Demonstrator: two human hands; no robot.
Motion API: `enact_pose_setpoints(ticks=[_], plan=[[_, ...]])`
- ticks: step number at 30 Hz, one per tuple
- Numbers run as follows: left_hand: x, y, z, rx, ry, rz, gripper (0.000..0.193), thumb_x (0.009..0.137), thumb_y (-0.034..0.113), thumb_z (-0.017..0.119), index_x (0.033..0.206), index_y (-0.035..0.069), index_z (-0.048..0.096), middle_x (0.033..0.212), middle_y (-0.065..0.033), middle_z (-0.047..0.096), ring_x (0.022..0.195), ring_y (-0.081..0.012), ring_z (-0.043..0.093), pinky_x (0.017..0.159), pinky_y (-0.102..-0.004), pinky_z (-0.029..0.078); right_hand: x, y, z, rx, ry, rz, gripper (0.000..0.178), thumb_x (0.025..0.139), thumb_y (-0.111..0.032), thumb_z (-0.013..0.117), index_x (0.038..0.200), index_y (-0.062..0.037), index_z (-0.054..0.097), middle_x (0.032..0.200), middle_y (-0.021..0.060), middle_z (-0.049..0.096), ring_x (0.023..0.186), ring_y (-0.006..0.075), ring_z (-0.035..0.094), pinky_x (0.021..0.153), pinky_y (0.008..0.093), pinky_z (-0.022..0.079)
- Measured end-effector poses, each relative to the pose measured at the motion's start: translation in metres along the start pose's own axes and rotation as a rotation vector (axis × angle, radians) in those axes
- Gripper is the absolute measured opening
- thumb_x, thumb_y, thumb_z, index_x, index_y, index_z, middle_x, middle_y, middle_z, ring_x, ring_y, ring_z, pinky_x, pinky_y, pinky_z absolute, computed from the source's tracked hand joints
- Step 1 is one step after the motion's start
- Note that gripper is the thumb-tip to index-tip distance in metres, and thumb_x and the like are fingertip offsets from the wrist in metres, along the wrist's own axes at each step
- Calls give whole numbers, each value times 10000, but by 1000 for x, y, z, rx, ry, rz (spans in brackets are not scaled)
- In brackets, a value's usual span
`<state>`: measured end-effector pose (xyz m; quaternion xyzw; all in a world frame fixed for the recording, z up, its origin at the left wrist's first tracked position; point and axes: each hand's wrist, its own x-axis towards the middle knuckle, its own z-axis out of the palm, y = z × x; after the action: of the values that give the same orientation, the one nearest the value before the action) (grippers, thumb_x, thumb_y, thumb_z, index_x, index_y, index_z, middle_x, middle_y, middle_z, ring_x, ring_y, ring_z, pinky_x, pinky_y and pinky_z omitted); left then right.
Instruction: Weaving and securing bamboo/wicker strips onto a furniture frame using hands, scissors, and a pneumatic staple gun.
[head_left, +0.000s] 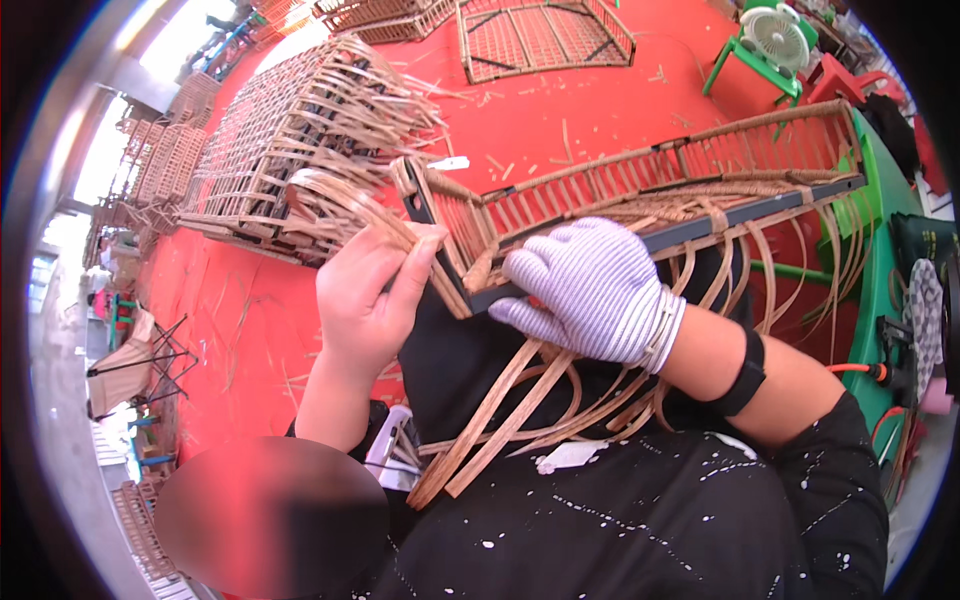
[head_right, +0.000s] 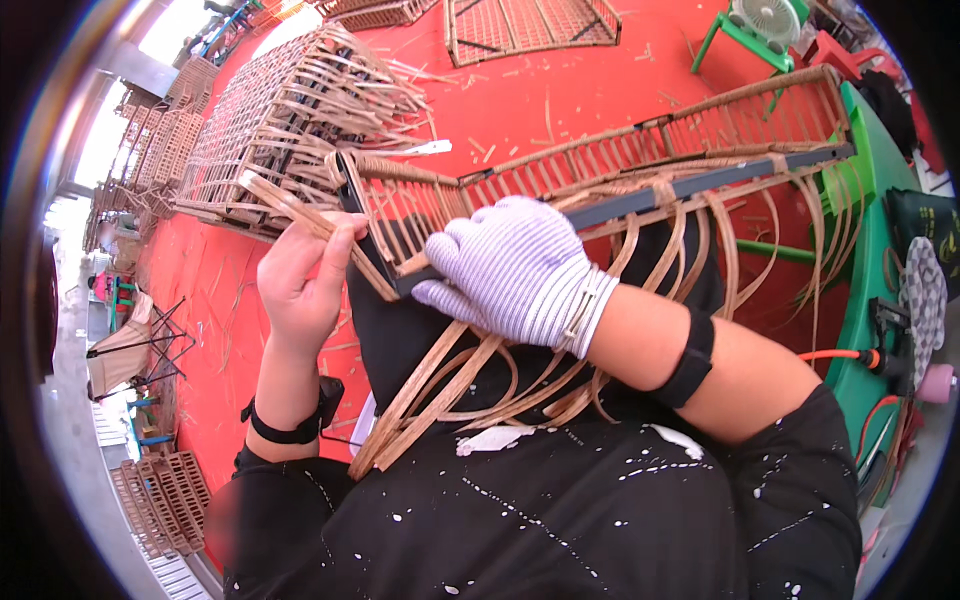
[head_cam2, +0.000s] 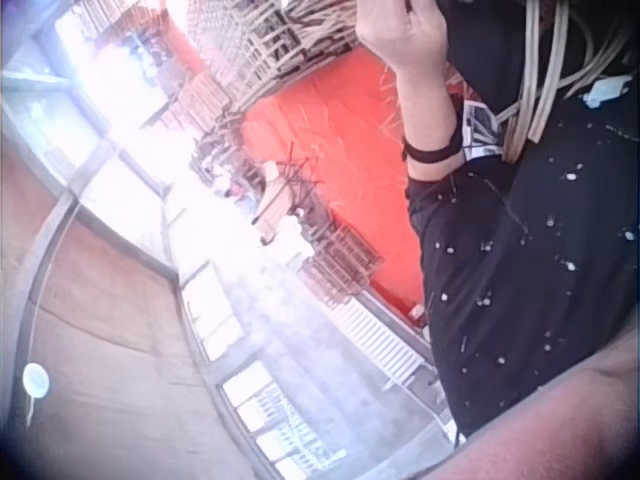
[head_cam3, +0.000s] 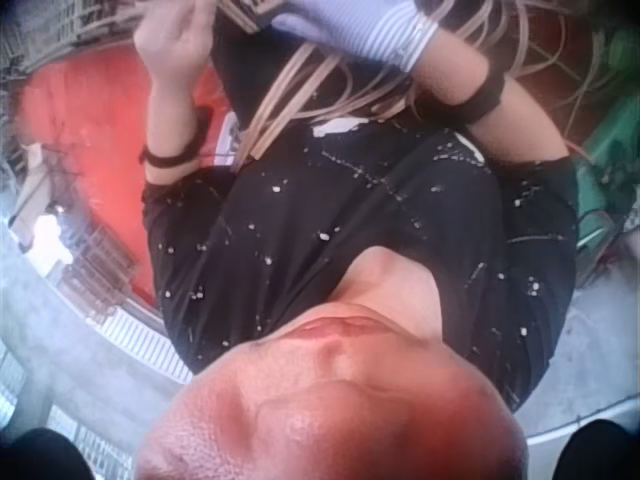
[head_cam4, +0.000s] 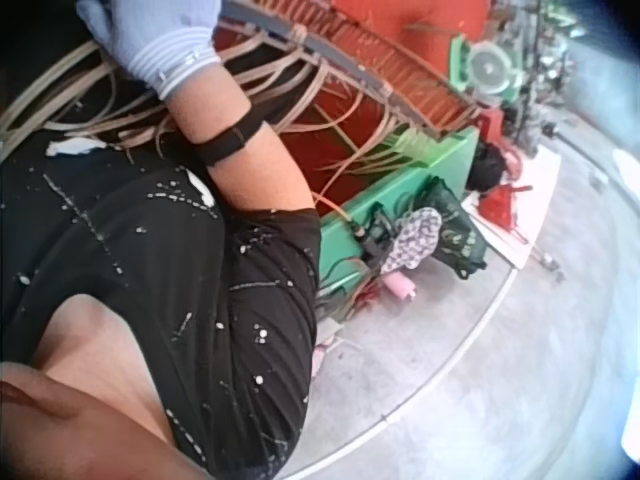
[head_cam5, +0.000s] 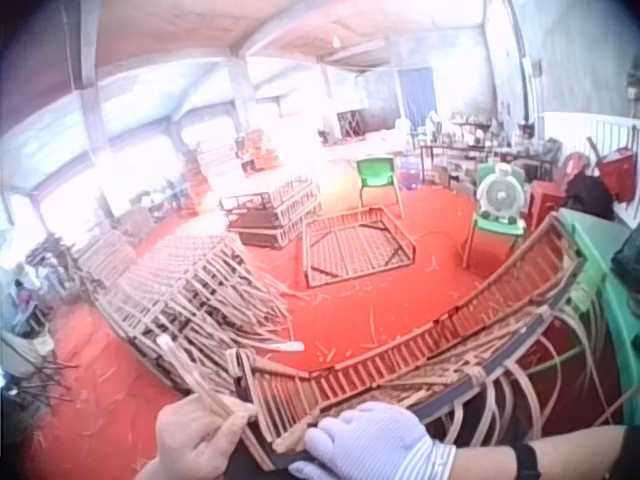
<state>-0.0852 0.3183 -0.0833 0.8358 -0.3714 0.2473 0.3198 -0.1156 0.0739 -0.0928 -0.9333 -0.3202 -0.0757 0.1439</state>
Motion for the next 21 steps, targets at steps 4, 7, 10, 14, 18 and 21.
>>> enact_pose_setpoints(ticks=[4, 7, 10, 14, 18, 21], plan=[[-8, -14, 13, 10, 26, -19, 200, 940, -7, 660, 1107, -1, 769, 1477, -218, 509, 1307, -353, 536, 1051, -440, 463, -1, -3, -5, 202, -148, 71, 377, 930, -449, 652, 841, -87, 709, 801, 147, 718, 779, 355, 719, 742, 467, 567], [-11, -25, 30, -203, 98, -118, 205, 978, 29, 619, 1131, 0, 753, 1615, -245, 368, 1491, -396, 373, 1206, -477, 304, -3, 0, -4, 186, -2, 59, 381, 918, -442, 669, 843, -70, 697, 798, 155, 707, 790, 357, 713, 755, 463, 557], [-14, -32, 34, -313, 52, -220, 182, 987, 45, 610, 1092, -11, 748, 1635, -255, 337, 1529, -401, 319, 1232, -497, 258, -5, 1, 2, 142, 90, -19, 398, 930, -456, 659, 868, -63, 659, 803, 131, 672, 813, 328, 698, 781, 437, 532], [-17, -36, 30, -285, 55, -261, 158, 953, 105, 662, 1006, 24, 787, 1580, -279, 402, 1476, -419, 390, 1218, -521, 266, -6, 1, 14, 126, 122, -36, 385, 937, -452, 656, 881, -72, 648, 802, 111, 661, 805, 312, 693, 779, 421, 521], [-14, -35, 26, -237, 54, -236, 162, 945, 127, 674, 993, 22, 788, 1548, -257, 441, 1434, -405, 430, 1205, -511, 271, -8, -1, 4, 106, 1, -13, 354, 931, -419, 669, 982, -69, 652, 928, 116, 681, 921, 310, 687, 844, 424, 515], [-10, -31, 26, -255, 58, -261, 162, 941, 129, 680, 989, 18, 788, 1537, -254, 452, 1432, -403, 437, 1194, -502, 291, -24, 5, -25, 169, 146, -101, 355, 921, -375, 682, 1093, -67, 635, 1087, 123, 668, 1072, 312, 652, 936, 436, 493]])
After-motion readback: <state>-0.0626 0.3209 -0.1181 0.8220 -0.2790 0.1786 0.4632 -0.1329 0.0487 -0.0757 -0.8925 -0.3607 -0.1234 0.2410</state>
